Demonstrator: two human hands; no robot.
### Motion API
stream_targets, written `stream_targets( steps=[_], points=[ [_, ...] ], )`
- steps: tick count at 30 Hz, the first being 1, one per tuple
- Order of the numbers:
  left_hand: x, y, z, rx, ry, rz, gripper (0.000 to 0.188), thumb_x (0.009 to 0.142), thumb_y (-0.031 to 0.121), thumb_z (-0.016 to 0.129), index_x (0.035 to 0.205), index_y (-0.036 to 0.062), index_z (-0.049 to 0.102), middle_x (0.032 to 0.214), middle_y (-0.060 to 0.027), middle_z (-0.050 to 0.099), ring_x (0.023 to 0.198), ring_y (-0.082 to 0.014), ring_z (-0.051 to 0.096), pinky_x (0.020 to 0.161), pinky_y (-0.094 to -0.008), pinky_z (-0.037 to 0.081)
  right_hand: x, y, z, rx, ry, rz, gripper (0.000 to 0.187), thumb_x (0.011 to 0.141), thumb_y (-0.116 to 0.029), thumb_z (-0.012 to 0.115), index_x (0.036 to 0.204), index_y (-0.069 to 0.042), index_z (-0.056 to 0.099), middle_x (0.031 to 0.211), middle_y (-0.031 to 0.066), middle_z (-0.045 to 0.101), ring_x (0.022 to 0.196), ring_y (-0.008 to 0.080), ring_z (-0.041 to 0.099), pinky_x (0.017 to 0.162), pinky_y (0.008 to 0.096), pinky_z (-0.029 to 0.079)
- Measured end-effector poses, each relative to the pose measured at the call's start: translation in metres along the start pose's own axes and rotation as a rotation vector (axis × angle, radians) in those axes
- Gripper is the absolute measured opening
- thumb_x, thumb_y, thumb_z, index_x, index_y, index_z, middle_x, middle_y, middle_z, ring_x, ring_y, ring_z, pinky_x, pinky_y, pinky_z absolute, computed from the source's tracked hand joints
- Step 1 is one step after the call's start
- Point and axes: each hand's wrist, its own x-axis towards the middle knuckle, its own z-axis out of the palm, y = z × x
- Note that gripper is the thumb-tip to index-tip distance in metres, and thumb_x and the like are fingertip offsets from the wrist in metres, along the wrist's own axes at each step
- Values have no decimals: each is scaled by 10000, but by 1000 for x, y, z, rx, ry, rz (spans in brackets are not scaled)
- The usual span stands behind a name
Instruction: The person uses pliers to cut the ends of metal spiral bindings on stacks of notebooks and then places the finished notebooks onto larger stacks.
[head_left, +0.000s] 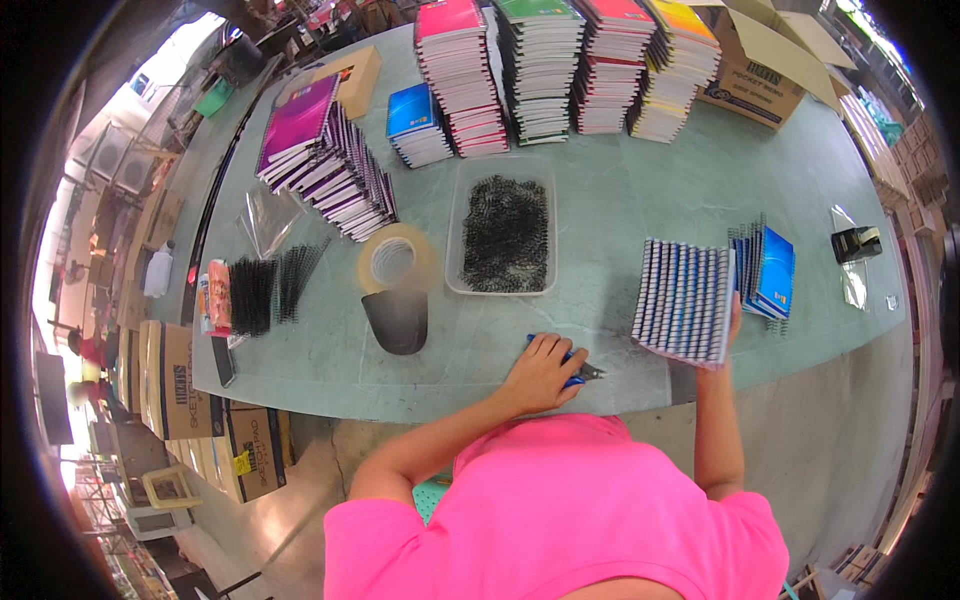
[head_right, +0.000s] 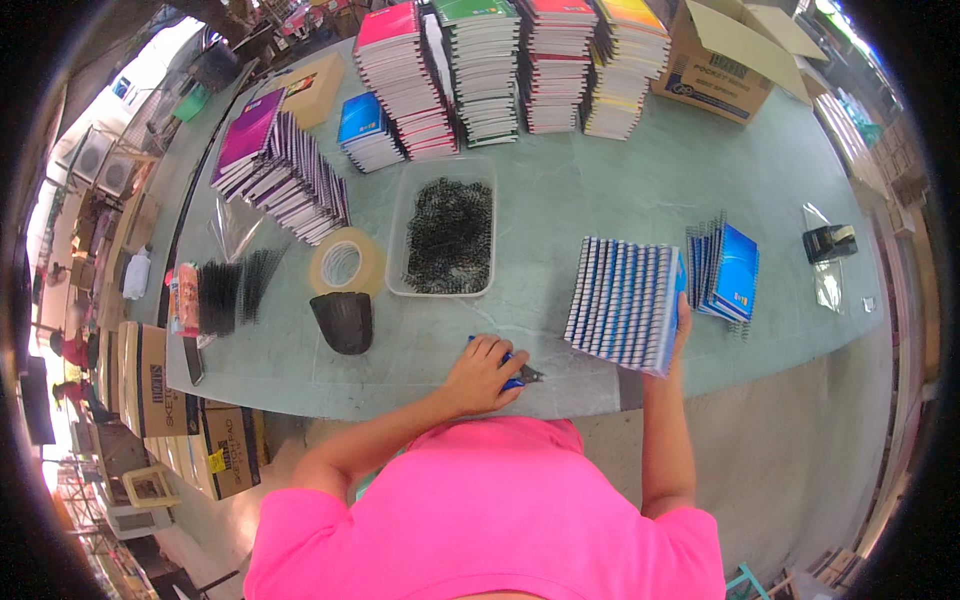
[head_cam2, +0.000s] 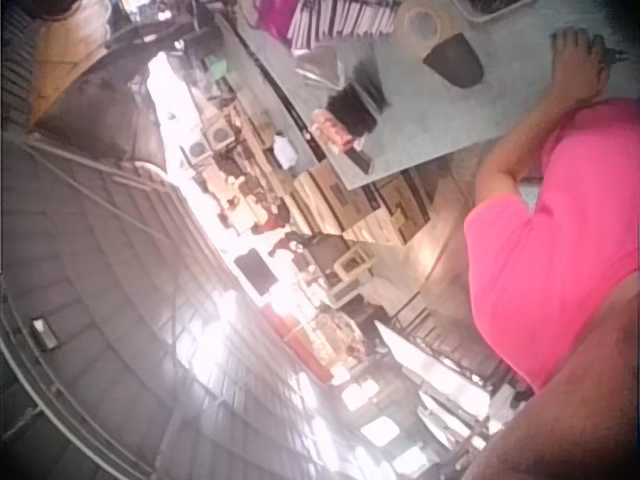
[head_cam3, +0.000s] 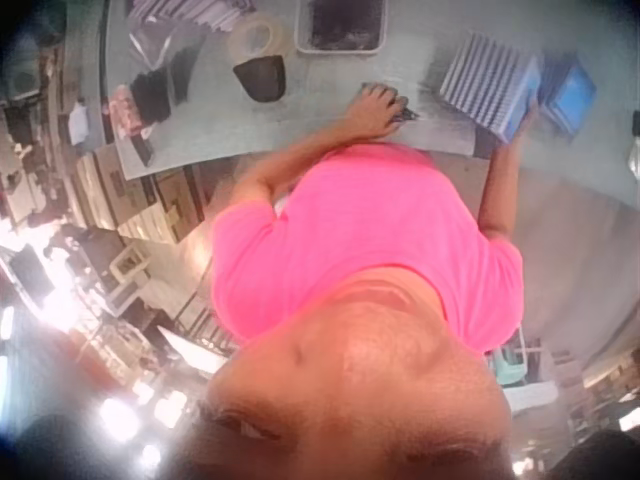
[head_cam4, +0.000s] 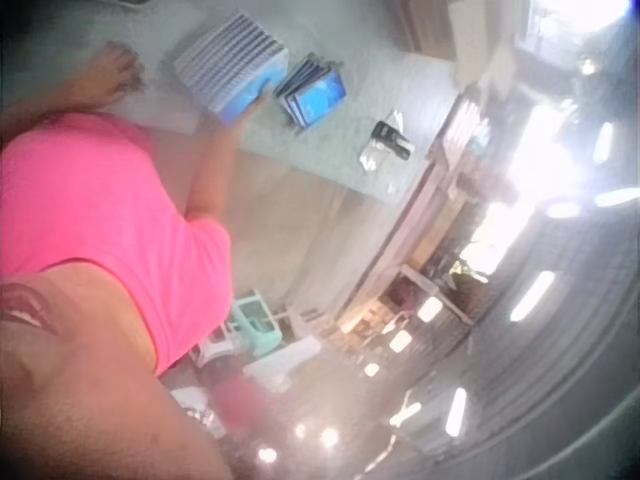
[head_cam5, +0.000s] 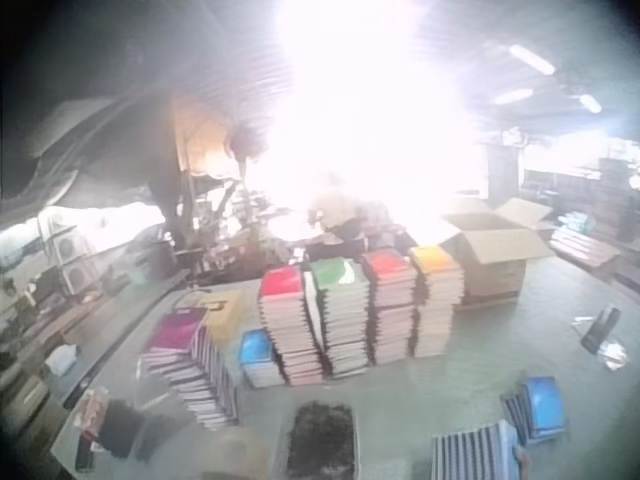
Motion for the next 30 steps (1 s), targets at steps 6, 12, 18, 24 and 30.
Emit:
stream_targets(
  steps=[6,12,18,24,30],
  points=[
    [22,15,-57,-293,391,-100,590,763,376,602,1225,70,401,1143,-144,438,1032,-304,441,901,-433,359,48,35,-9,-703,-152,-286,485,879,-290,451,1256,2,364,1224,138,446,1082,237,439,965,351,331],
    [47,-38,-131,-1521,769,-413,712,823,584,434,1307,86,279,1211,-100,433,1067,-227,463,862,-350,403,79,85,205,-217,-289,493,600,753,-359,636,1181,10,434,1091,171,547,938,269,570,845,387,467],
    [35,-84,-150,-1668,981,-574,817,764,666,458,1312,89,277,1280,-92,389,1166,-251,382,908,-450,318,122,155,276,-438,-363,750,639,700,-332,695,1191,-22,428,1100,182,546,974,298,562,876,461,430],
    [40,-115,-159,-1723,1101,-666,670,780,479,533,1270,66,340,1234,-147,439,1098,-319,455,858,-499,383,139,191,292,-432,-529,759,609,717,-272,690,1197,-16,414,1123,186,531,983,303,558,873,446,446],
    [15,-120,-154,-1786,906,-557,529,881,471,381,1288,144,295,1159,-111,484,1023,-247,502,801,-440,441,123,146,302,-577,-527,759,619,725,-263,684,1206,11,407,1100,179,543,959,282,571,854,408,468]
  ],
)
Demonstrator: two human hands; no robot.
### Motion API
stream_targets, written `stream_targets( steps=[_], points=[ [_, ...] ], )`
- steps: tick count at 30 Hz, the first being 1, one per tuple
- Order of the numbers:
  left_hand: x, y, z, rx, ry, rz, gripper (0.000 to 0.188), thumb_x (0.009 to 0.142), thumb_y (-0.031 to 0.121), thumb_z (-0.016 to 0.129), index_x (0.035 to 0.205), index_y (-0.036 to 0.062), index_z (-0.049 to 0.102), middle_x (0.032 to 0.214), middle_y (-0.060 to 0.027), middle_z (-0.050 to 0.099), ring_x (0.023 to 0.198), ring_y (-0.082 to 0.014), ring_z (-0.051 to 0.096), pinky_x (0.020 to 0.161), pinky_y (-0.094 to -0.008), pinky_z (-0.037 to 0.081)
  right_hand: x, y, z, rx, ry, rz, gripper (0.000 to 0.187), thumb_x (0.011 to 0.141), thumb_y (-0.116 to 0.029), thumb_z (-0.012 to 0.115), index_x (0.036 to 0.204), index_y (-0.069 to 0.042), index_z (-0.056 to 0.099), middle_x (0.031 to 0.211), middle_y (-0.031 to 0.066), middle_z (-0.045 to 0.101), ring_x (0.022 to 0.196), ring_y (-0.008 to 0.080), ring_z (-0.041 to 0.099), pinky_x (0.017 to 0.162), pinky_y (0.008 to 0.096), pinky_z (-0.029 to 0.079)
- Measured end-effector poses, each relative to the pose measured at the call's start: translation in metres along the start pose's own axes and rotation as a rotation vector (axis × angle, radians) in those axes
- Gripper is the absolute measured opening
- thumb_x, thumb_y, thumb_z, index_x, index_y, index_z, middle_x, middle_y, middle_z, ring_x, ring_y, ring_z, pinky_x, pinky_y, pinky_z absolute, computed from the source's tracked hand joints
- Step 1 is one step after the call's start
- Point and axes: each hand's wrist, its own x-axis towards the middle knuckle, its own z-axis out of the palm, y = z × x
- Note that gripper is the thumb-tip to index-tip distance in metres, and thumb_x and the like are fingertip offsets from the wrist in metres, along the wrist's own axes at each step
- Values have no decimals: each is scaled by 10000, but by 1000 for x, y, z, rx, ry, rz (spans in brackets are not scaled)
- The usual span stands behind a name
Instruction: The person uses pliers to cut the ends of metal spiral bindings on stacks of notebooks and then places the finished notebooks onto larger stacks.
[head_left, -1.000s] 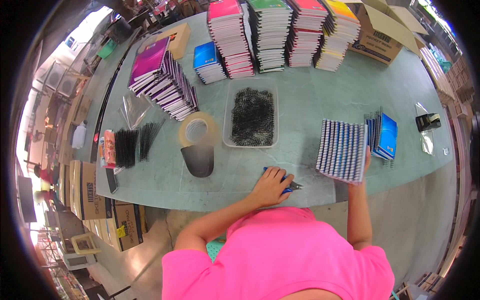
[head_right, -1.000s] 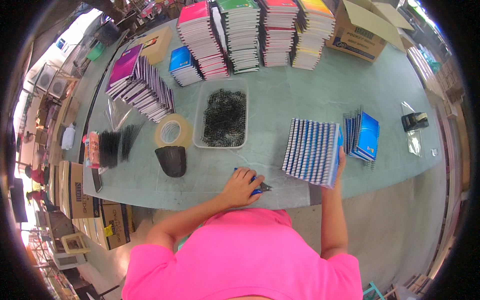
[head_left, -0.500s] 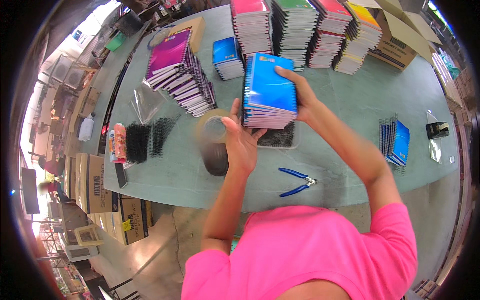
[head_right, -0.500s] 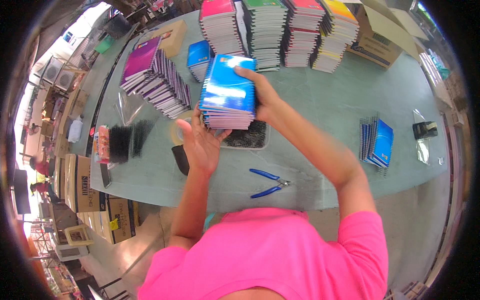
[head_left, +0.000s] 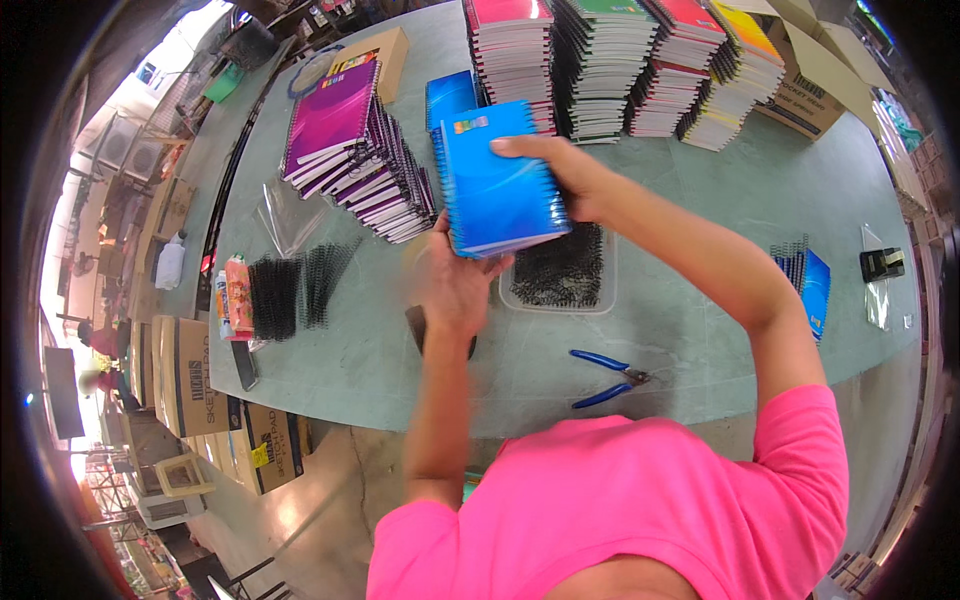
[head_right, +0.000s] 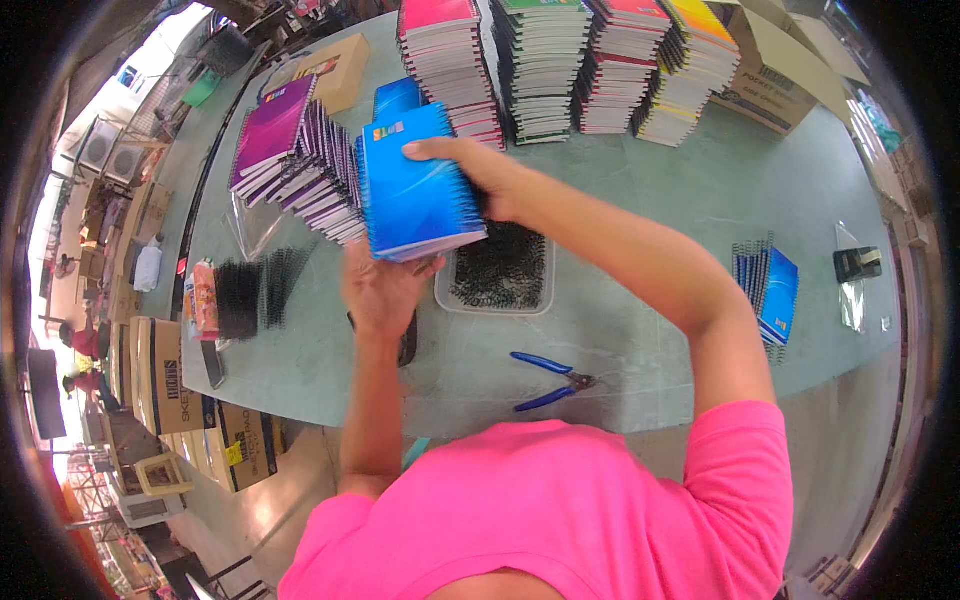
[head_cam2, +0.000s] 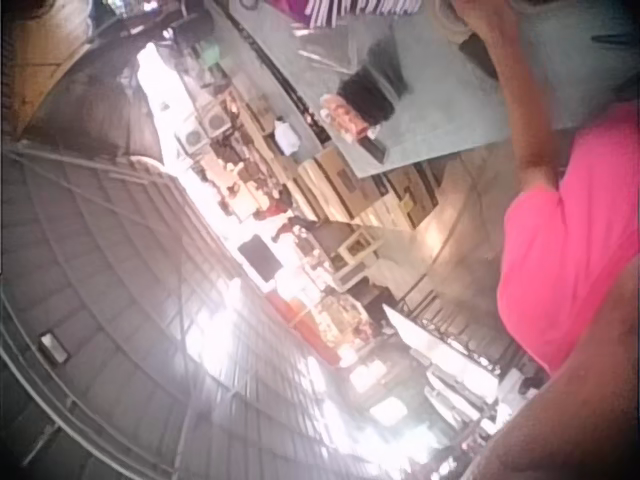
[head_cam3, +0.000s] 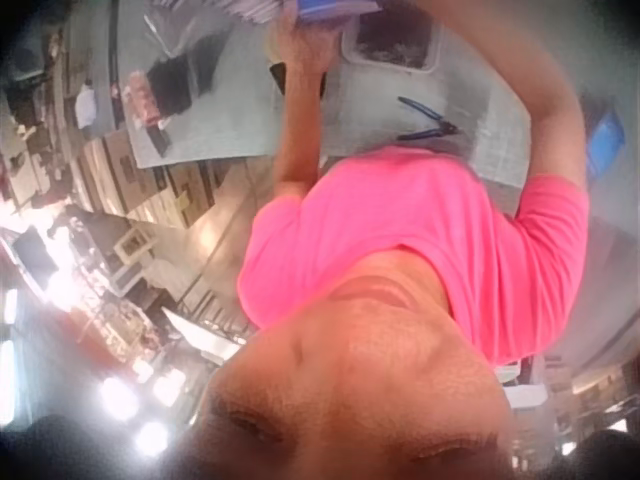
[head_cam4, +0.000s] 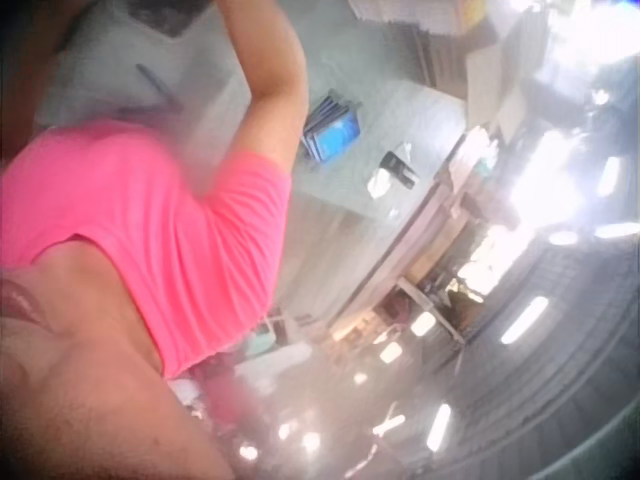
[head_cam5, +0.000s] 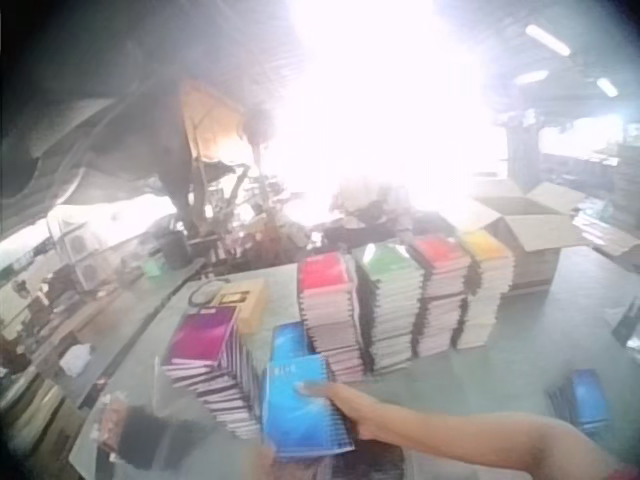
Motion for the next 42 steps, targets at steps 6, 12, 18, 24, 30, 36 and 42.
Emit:
stream_targets(
  steps=[6,12,18,24,30,36,42],
  points=[
    [-8,1,39,258,-584,-385,937,694,798,208,1355,134,247,1333,-138,345,1191,-311,380,973,-477,320,-119,3,-34,-332,-63,387,777,613,-241,746,1243,13,368,1100,159,538,970,261,558,861,385,459],
    [-67,-74,32,449,-803,-811,959,669,763,431,1363,131,232,1352,-154,298,1240,-292,310,1000,-445,284,-185,80,-51,-389,-110,631,1005,561,-224,770,1343,-19,174,1224,157,439,1099,261,469,918,387,409],
    [-118,-83,62,1124,-840,-139,907,621,337,750,1325,53,254,1234,-204,368,1156,-280,380,959,-365,335,-231,111,-67,-1089,-165,191,1047,511,-259,805,1324,15,205,1219,183,432,1133,277,437,939,351,367],
    [-109,-55,70,572,-701,-453,845,638,353,710,1291,41,274,1200,-189,392,1097,-271,438,916,-353,378,-205,60,-32,-762,-147,517,984,626,-463,705,1325,20,210,1255,205,395,1154,277,422,954,368,357],
    [-125,-45,22,83,-289,-575,683,722,390,626,1246,47,352,1124,-94,494,1033,-218,508,890,-361,424,-163,47,-77,-168,27,470,792,812,-655,346,1294,-26,354,1161,141,506,1065,259,497,893,382,401],
    [-66,-4,19,-217,-101,-99,662,731,394,615,1235,47,362,1173,-107,493,1071,-274,496,870,-438,434,-125,-41,-60,-504,262,-187,609,864,-553,343,1210,-65,458,1055,72,556,913,186,544,767,332,411],
    [15,-6,34,-332,-24,113,726,713,463,585,1277,71,348,1256,-159,433,1122,-319,454,901,-493,399,-35,-135,8,-1352,354,-978,549,862,-494,392,1241,-104,462,1186,62,508,1064,185,491,894,314,372]
  ],
)
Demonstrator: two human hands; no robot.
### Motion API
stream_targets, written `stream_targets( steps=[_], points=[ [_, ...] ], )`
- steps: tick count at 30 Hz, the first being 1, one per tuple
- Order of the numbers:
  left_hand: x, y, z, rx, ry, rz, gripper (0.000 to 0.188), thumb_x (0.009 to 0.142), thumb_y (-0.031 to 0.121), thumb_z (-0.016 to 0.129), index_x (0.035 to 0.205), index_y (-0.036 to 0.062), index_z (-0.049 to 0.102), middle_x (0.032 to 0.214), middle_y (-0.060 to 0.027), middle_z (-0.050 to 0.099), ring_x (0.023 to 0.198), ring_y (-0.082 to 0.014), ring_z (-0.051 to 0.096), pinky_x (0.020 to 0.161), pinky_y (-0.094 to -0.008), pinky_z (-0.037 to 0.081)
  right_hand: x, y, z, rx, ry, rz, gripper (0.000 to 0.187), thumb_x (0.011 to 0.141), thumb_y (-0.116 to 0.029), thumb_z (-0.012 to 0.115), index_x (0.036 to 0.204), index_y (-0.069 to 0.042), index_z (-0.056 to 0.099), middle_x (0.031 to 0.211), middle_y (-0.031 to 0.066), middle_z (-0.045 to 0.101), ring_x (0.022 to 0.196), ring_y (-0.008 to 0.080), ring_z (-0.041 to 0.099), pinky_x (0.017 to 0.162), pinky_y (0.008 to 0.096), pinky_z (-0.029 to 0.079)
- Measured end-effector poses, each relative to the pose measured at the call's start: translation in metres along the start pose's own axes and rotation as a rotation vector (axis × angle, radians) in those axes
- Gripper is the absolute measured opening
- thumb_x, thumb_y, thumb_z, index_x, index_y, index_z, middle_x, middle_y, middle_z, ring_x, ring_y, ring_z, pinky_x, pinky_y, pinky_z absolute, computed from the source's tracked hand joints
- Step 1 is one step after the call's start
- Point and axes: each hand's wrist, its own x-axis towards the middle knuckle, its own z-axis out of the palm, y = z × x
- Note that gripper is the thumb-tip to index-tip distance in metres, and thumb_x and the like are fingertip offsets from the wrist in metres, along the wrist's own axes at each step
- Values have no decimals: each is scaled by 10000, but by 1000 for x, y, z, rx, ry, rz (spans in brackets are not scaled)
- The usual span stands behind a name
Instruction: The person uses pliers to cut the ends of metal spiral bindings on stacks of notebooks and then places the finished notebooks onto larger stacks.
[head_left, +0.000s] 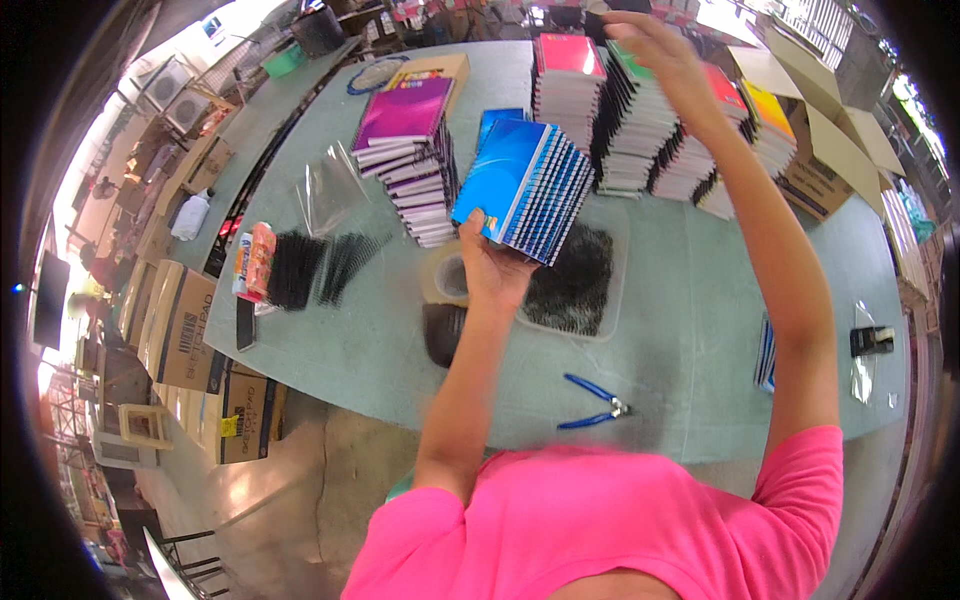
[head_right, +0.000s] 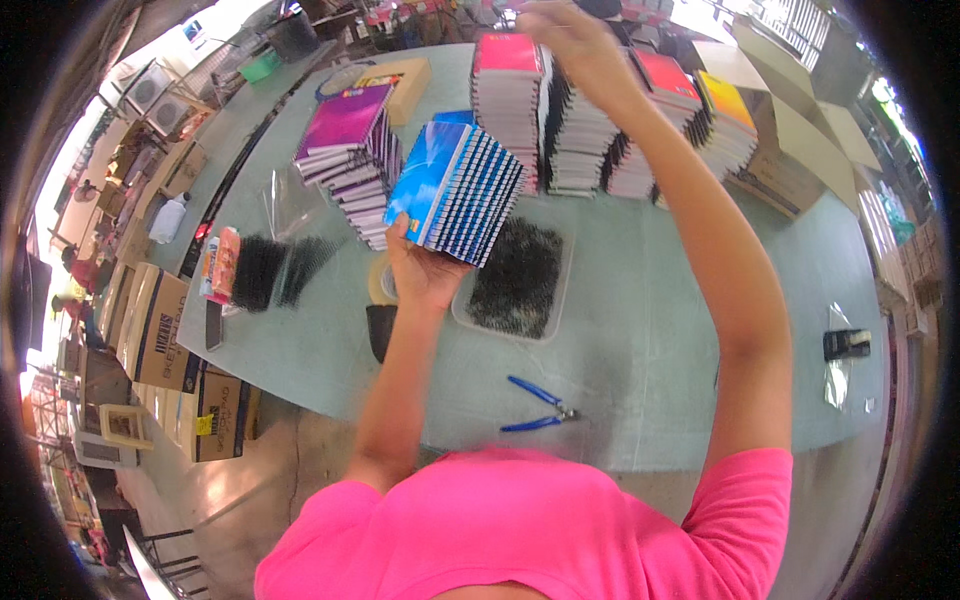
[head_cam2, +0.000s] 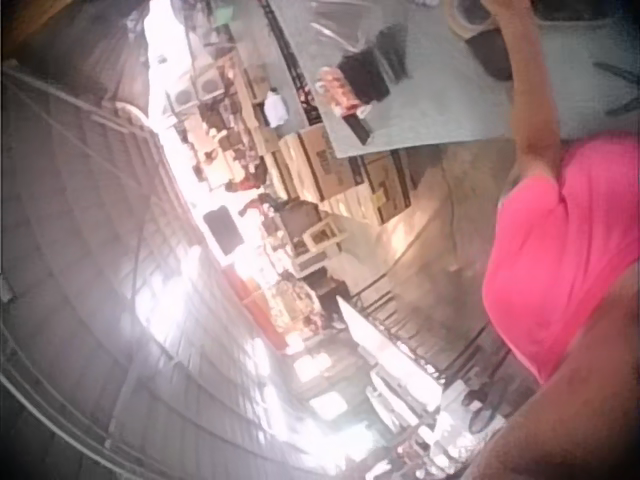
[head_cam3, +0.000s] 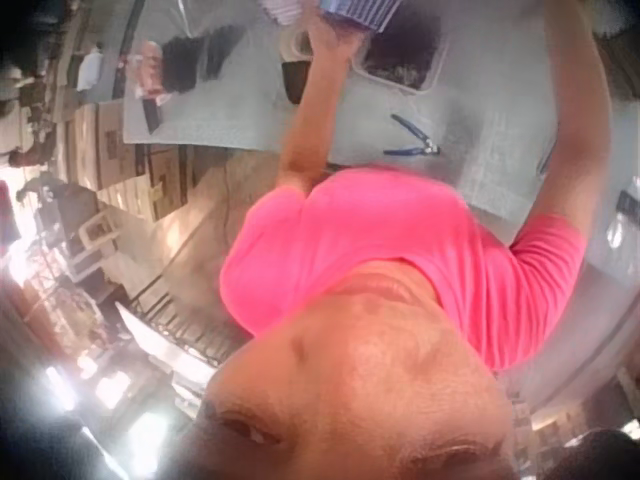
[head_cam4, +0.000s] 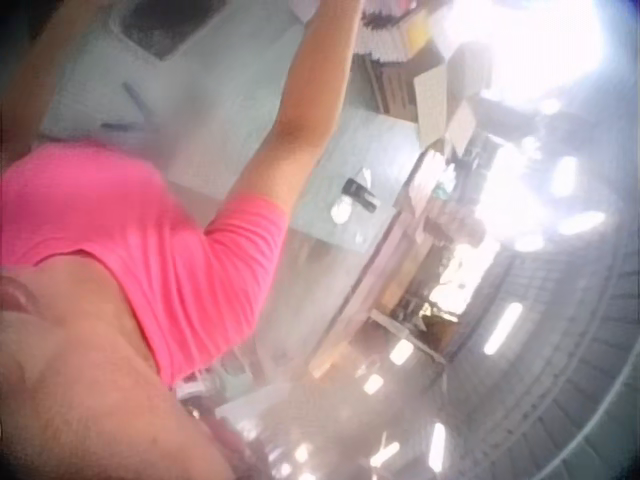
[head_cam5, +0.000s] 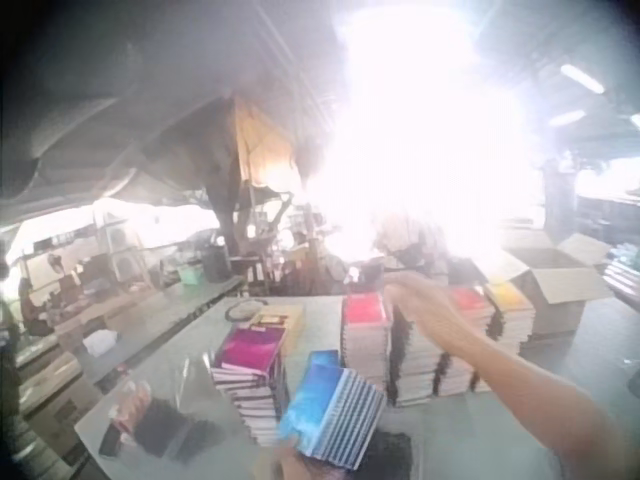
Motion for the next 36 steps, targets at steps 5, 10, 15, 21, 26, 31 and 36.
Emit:
stream_targets(
  steps=[5,10,15,21,26,31,36],
  points=[
    [48,-23,-2,11,258,343,683,745,338,623,1269,105,253,1199,-126,392,1081,-275,450,863,-474,423,49,72,75,-719,-32,-348,540,832,-526,437,1207,-140,481,1220,119,480,1111,307,463,935,445,343],
    [70,-34,12,91,497,553,673,738,328,636,1229,84,245,1142,-117,377,1025,-236,426,822,-412,415,45,98,82,-669,-118,-206,513,824,-541,430,1140,-144,510,1142,115,505,1091,339,461,921,478,343],
    [117,-33,19,-84,503,589,469,713,352,658,959,74,371,766,-82,484,635,-213,520,574,-366,456,44,105,81,-708,-62,-286,483,827,-514,440,1138,-151,514,1119,97,526,1053,326,488,894,466,361],
    [176,-12,40,73,468,620,783,676,277,698,1209,34,177,988,-167,472,791,-239,552,596,-366,501,47,105,84,-739,-36,-295,459,808,-500,476,1108,-157,532,1083,94,540,1002,334,514,849,471,389],
    [244,9,0,13,405,372,882,635,260,704,1251,19,120,1077,-195,435,884,-274,539,707,-411,508,45,102,88,-706,6,-338,460,797,-499,494,1102,-157,534,1061,105,546,982,339,521,825,472,397],
    [264,4,-16,129,418,267,910,607,267,711,1254,14,123,1129,-207,398,960,-307,520,776,-451,492,44,103,89,-727,26,-330,469,790,-497,506,1109,-154,529,1069,104,543,986,337,520,835,473,391],
    [252,18,-10,299,405,136,1030,616,346,731,1319,3,62,1230,-232,346,1072,-337,467,845,-463,451,45,99,87,-739,-13,-289,475,784,-488,517,1125,-157,519,1082,100,537,1006,333,511,849,478,384]
  ],
)
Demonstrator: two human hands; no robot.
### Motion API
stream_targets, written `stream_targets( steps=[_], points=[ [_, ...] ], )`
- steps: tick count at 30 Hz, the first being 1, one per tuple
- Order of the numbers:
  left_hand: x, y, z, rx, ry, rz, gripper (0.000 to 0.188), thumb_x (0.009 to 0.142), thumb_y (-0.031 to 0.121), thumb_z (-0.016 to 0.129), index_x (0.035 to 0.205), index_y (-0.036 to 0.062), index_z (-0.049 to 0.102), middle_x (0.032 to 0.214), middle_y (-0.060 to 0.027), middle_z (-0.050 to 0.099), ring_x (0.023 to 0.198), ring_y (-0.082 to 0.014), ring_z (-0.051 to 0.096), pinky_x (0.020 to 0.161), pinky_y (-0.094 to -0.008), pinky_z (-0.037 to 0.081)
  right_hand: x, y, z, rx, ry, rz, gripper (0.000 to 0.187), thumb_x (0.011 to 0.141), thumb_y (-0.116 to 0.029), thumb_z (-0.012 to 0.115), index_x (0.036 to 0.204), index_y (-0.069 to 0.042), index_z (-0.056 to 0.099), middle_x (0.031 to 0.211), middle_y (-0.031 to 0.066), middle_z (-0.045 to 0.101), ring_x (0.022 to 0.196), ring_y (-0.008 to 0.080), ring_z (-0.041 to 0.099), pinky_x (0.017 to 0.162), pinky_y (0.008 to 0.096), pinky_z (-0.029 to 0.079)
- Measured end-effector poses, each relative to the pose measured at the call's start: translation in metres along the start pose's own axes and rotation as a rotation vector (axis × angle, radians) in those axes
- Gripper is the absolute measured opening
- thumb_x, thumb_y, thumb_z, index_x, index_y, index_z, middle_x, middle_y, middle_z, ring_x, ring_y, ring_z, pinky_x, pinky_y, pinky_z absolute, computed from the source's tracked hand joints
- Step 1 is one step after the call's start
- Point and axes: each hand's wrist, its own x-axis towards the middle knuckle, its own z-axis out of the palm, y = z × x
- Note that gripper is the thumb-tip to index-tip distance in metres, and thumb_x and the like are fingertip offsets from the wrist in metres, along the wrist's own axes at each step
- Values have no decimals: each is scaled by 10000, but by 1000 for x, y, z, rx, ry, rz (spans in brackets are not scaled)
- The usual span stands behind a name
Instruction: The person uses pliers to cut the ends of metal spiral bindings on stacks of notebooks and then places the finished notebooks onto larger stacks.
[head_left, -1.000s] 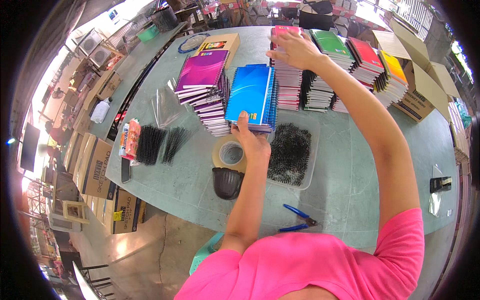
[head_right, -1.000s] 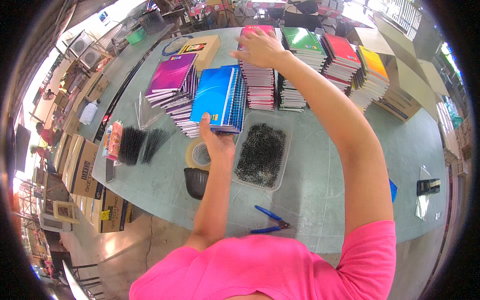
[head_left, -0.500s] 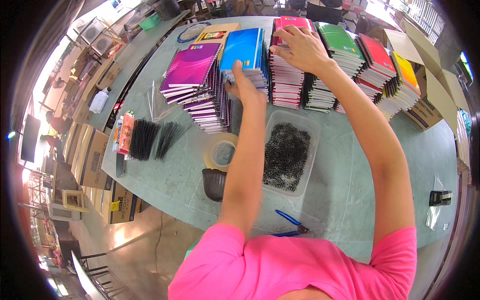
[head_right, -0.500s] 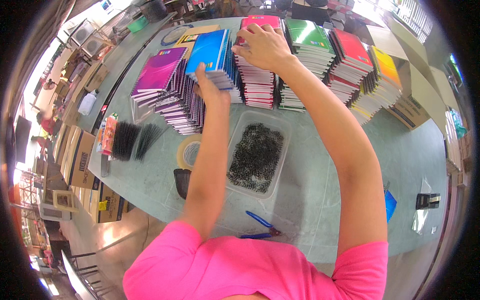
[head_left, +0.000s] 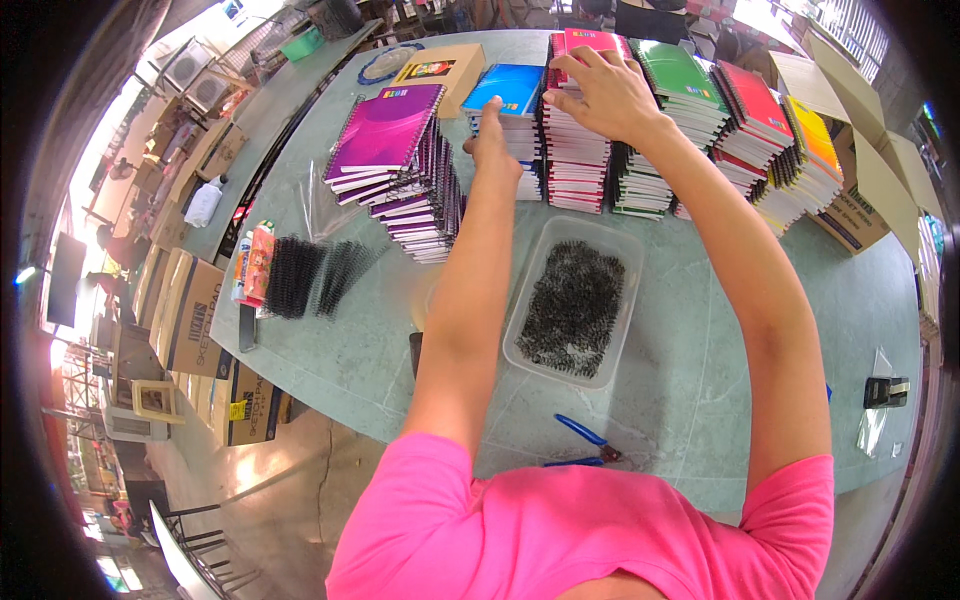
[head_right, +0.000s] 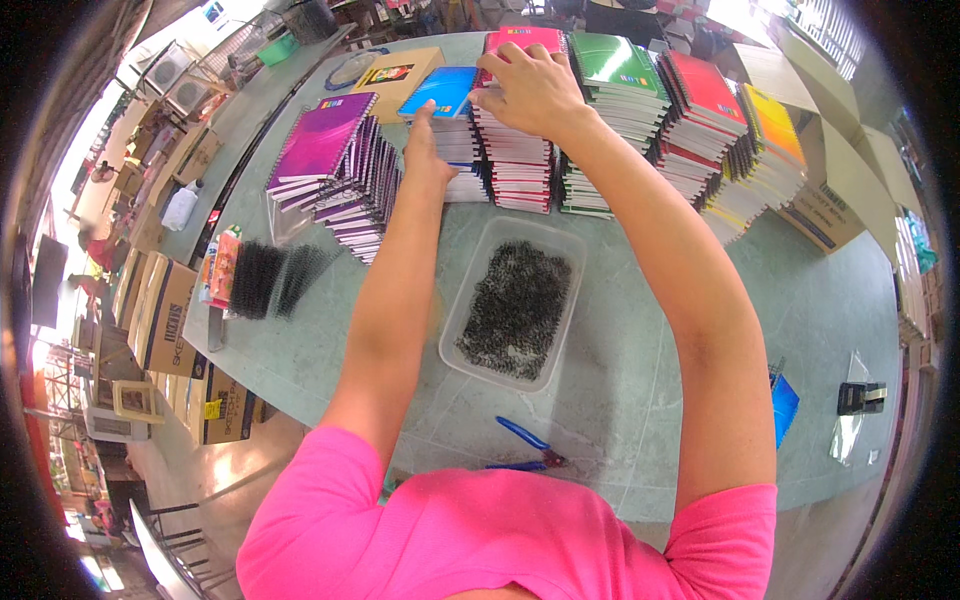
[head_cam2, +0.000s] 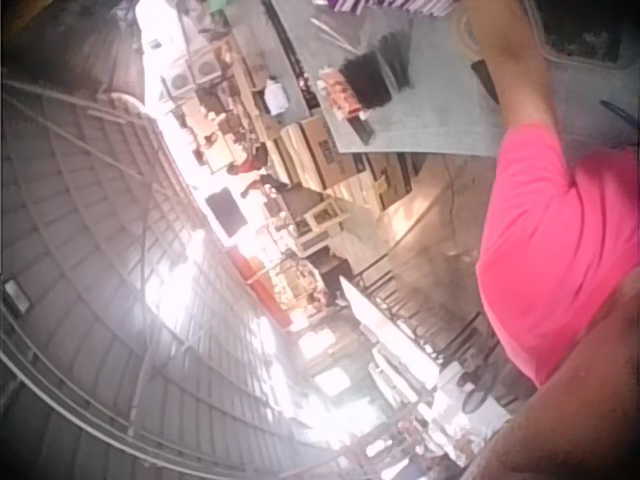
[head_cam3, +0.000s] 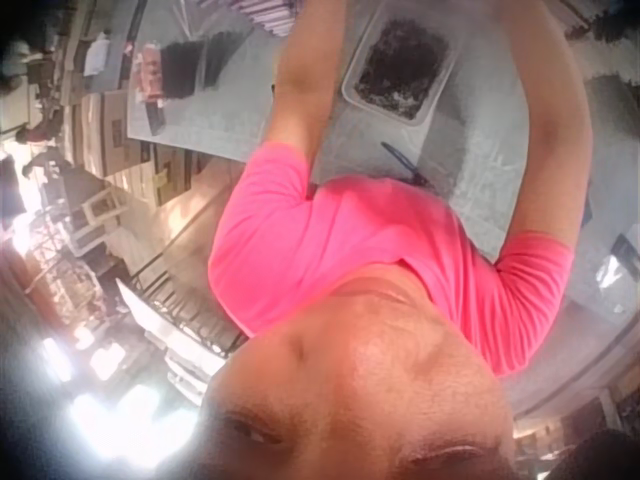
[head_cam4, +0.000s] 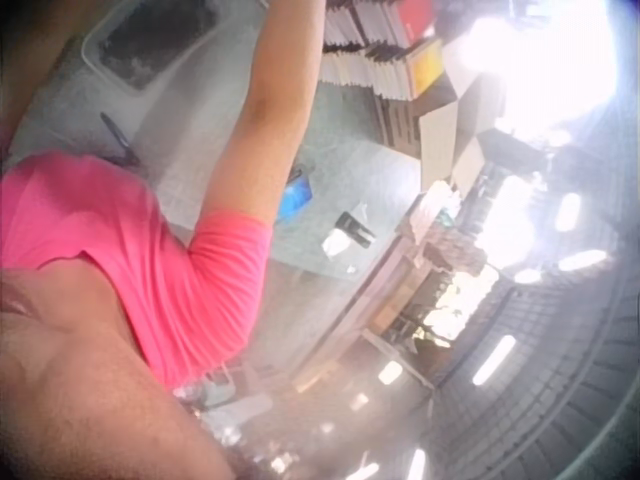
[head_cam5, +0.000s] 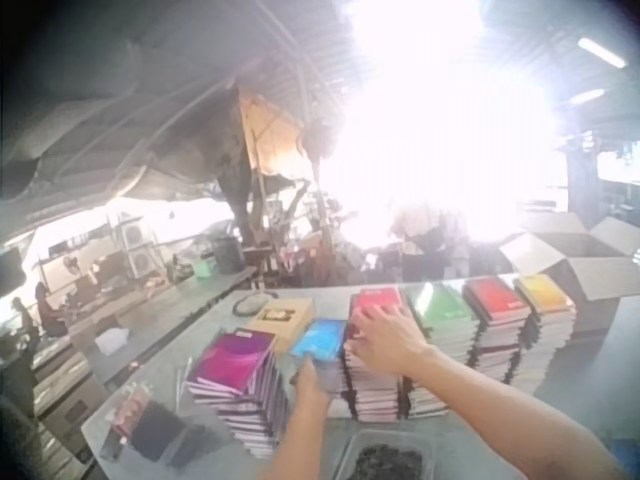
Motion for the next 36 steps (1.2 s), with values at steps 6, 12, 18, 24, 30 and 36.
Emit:
stream_targets(
  steps=[6,12,18,24,30,36],
  points=[
    [-48,-4,12,189,245,336,834,769,378,618,1366,39,146,1301,-251,308,1205,-368,343,955,-458,350,-1,-3,-1,-22,-67,27,469,791,-479,512,1133,-158,513,1094,96,529,1030,330,497,852,483,379],
    [-46,1,-4,888,218,844,504,827,371,543,1232,82,463,1283,-258,341,1195,-419,323,967,-456,299,3,-10,-4,-22,-80,14,435,814,-454,504,1125,-150,491,1100,106,509,1043,348,479,879,492,362],
    [-56,0,0,1263,208,1099,601,821,471,506,1204,10,459,1117,-259,480,1068,-392,417,917,-493,297,-20,22,-20,-68,141,-133,531,804,-465,496,1222,-141,446,1202,106,481,1115,353,441,947,479,340],
    [-198,-61,15,1045,-408,983,434,839,311,557,1137,0,500,1118,-181,501,1027,-294,462,896,-374,343,-176,112,-167,-9,-222,421,617,821,-527,480,1250,-88,421,1258,152,443,1178,333,386,1005,423,270],
    [-288,-208,14,1147,-1313,-74,347,832,287,563,1041,10,549,863,-88,590,798,-161,557,713,-300,449,-447,147,-249,305,-487,1616,1035,645,-780,445,1326,-12,317,1322,270,335,1269,313,295,1024,397,249],
    [-336,-344,49,1131,-1108,-533,538,832,448,542,1119,-2,478,933,-79,557,790,-176,552,714,-310,466,-502,84,-211,704,-117,1810,967,720,-680,487,1315,52,277,1277,244,393,1167,306,408,961,396,334]
  ],
)
